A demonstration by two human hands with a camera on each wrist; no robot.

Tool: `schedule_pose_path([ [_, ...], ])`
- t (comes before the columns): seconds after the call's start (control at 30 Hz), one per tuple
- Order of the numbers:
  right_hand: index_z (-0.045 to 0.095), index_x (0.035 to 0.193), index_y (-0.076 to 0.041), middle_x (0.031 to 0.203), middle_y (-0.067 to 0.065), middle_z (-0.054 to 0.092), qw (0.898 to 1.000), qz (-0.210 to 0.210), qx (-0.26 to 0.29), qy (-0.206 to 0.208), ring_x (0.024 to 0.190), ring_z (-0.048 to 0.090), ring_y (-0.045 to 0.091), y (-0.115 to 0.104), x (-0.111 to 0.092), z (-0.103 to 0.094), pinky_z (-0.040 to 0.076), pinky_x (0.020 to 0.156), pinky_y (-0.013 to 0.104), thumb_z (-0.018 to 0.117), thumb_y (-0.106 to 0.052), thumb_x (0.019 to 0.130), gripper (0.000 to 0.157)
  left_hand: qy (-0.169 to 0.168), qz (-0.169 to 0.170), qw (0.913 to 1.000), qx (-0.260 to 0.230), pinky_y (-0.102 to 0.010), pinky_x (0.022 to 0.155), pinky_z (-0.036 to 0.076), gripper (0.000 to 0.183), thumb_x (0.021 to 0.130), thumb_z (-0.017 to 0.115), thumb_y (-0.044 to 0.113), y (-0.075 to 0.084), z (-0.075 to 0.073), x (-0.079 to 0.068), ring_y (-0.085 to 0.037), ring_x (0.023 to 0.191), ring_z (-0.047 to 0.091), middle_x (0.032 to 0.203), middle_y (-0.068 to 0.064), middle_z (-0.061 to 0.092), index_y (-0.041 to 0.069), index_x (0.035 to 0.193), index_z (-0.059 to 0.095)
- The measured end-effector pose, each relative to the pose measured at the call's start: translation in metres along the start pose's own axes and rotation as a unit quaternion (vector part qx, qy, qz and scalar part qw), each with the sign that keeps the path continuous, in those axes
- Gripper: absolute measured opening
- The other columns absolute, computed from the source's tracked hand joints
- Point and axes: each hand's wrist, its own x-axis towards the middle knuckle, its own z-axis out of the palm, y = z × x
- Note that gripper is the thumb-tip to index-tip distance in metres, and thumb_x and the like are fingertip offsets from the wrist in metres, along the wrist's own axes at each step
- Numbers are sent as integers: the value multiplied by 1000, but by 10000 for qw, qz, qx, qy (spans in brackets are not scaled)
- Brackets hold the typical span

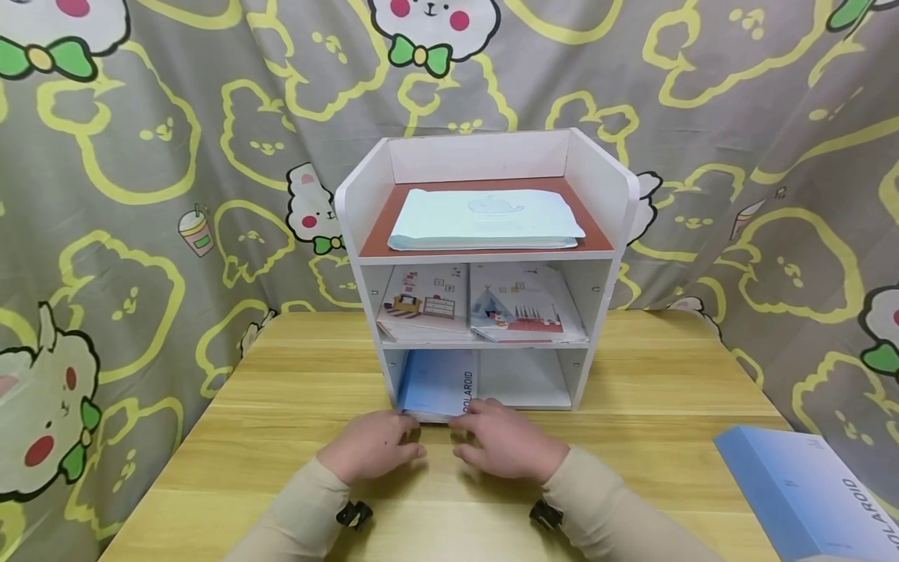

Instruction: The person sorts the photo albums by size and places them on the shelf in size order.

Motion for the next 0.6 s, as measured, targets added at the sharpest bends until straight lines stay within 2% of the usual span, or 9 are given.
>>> schedule_pose_path([
  [0.33,71,125,-13,107,1,65,9999,-20,-134,25,92,58,14,3,13,3,53,83,37,64,-38,98,37,195,-47,9998,7,-46,82,56,44,95,68,44,-2,2,8,-26,96,68,108,-7,72,7,119,71],
  [0.6,74,120,-14,106,4,62,9991,31,-411,133,95,56,20,7,17,5,52,82,38,67,-38,96,35,251,-124,9996,-22,-45,75,55,40,95,69,42,-5,2,13,-23,86,67,97,-5,70,7,115,71],
])
